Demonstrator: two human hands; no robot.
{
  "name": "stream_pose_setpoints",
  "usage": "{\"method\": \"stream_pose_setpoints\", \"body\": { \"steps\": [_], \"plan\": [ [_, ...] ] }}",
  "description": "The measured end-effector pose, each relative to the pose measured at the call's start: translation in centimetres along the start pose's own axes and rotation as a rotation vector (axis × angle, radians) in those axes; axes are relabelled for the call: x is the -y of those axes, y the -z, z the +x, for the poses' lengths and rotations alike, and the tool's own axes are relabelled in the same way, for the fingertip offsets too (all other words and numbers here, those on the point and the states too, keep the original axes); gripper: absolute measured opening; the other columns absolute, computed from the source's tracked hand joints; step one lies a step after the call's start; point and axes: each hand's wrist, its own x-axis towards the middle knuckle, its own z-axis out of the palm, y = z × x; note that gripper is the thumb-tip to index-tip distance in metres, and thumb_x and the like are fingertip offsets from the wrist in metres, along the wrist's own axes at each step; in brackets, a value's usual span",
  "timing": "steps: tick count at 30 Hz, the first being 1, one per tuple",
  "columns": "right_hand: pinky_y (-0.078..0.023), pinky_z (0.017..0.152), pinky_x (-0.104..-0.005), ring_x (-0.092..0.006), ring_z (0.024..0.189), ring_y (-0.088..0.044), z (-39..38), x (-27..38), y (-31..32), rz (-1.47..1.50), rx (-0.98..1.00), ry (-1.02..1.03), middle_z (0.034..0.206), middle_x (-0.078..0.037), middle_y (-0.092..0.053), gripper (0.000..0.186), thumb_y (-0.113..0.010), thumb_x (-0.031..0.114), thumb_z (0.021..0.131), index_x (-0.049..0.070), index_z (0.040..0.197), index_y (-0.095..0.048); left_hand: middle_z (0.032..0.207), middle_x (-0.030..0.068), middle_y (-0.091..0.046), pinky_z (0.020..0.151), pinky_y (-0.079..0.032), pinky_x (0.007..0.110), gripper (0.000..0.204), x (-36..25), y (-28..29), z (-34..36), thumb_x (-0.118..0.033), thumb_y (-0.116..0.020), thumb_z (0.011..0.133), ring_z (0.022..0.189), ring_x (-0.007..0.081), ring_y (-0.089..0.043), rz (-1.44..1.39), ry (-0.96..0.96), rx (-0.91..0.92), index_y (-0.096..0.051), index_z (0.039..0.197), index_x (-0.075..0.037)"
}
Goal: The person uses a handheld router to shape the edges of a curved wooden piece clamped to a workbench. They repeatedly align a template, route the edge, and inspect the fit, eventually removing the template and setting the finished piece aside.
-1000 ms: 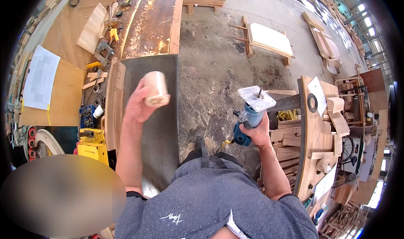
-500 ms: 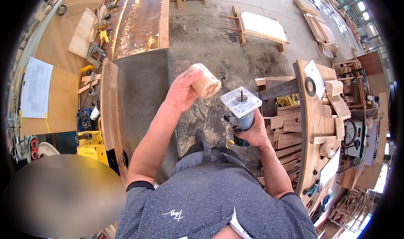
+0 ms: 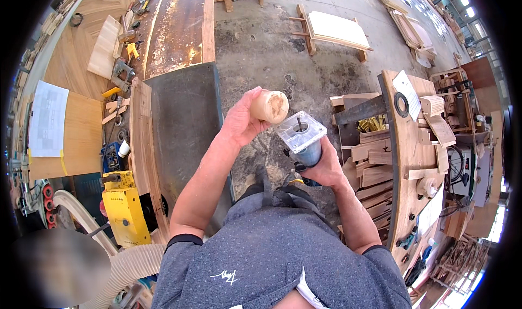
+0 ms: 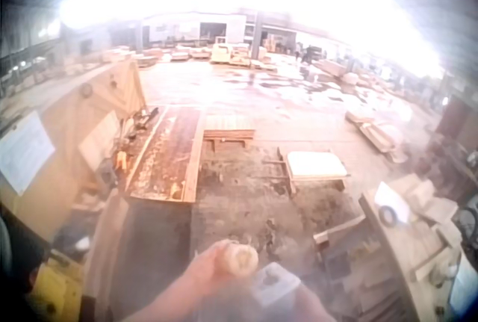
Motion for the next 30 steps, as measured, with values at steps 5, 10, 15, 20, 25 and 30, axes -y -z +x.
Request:
{"method": "stream_pose_setpoints", "body": {
  "steps": [5, 10, 15, 20, 25, 30],
  "plan": [
    [-0.051, 0.103, -0.042, -0.031, 0.119, -0.065, 0.2, 0.0, -0.5, 0.004, 0.022, -0.009, 0.125, -0.016, -0.066, 0.085, -0.088, 0.015, 0.061, 0.004, 0.137, -0.051, 0.117, 0.007, -0.072, 0.085, -0.057, 0.038, 0.043, 0.5, 0.6, 0.3, -0.046, -0.068, 0.1, 0.107, 0.0209, -0.07, 0.033, 0.04, 0.032, -0.064, 0.125, -0.012],
    [-0.051, 0.102, -0.0425, -0.0316, 0.117, -0.065, 0.4, 0.0, -0.8, -0.035, 0.035, -0.016, 0.122, -0.017, -0.066, 0.085, -0.089, 0.017, 0.061, 0.003, 0.135, -0.05, 0.119, 0.007, -0.073, 0.085, -0.057, 0.039, 0.045, 0.8, -0.6, -0.4, -0.048, -0.062, 0.102, 0.108, 0.0216, -0.071, 0.017, 0.068, 0.032, -0.064, 0.127, -0.01],
    [-0.051, 0.102, -0.0427, -0.0322, 0.117, -0.065, 0.4, 0.0, -0.8, -0.035, 0.048, -0.03, 0.122, -0.017, -0.066, 0.084, -0.089, 0.017, 0.061, 0.003, 0.134, -0.051, 0.119, 0.0071, -0.073, 0.085, -0.058, 0.039, 0.045, 1.0, -0.6, -0.4, -0.047, -0.06, 0.103, 0.107, 0.0223, -0.072, 0.029, 0.087, 0.011, -0.064, 0.127, -0.009],
    [-0.051, 0.102, -0.043, -0.0331, 0.116, -0.066, 0.5, -0.3, -0.9, -0.039, 0.039, -0.019, 0.122, -0.018, -0.067, 0.084, -0.089, 0.017, 0.06, 0.003, 0.134, -0.051, 0.119, 0.0074, -0.073, 0.084, -0.059, 0.039, 0.046, 1.2, -0.4, -0.2, -0.048, -0.062, 0.102, 0.106, 0.0217, -0.072, 0.018, 0.098, 0.03, -0.064, 0.127, -0.009],
    [-0.051, 0.102, -0.0436, -0.0339, 0.116, -0.066, 0.6, -0.4, -0.9, -0.05, 0.043, -0.027, 0.122, -0.019, -0.067, 0.085, -0.089, 0.017, 0.061, 0.003, 0.135, -0.051, 0.119, 0.0076, -0.072, 0.084, -0.058, 0.039, 0.046, 1.3, -0.2, 0.0, -0.047, -0.065, 0.101, 0.106, 0.0218, -0.072, 0.022, 0.102, 0.026, -0.063, 0.127, -0.009],
    [-0.051, 0.102, -0.0434, -0.0342, 0.117, -0.066, 0.6, -0.5, -1.0, -0.035, 0.042, -0.039, 0.122, -0.019, -0.067, 0.084, -0.088, 0.016, 0.06, 0.003, 0.134, -0.051, 0.119, 0.008, -0.072, 0.086, -0.058, 0.04, 0.048, 1.1, -0.8, -0.3, -0.046, -0.067, 0.1, 0.107, 0.0219, -0.071, 0.038, 0.093, 0.023, -0.061, 0.128, -0.008]
  ]
}}
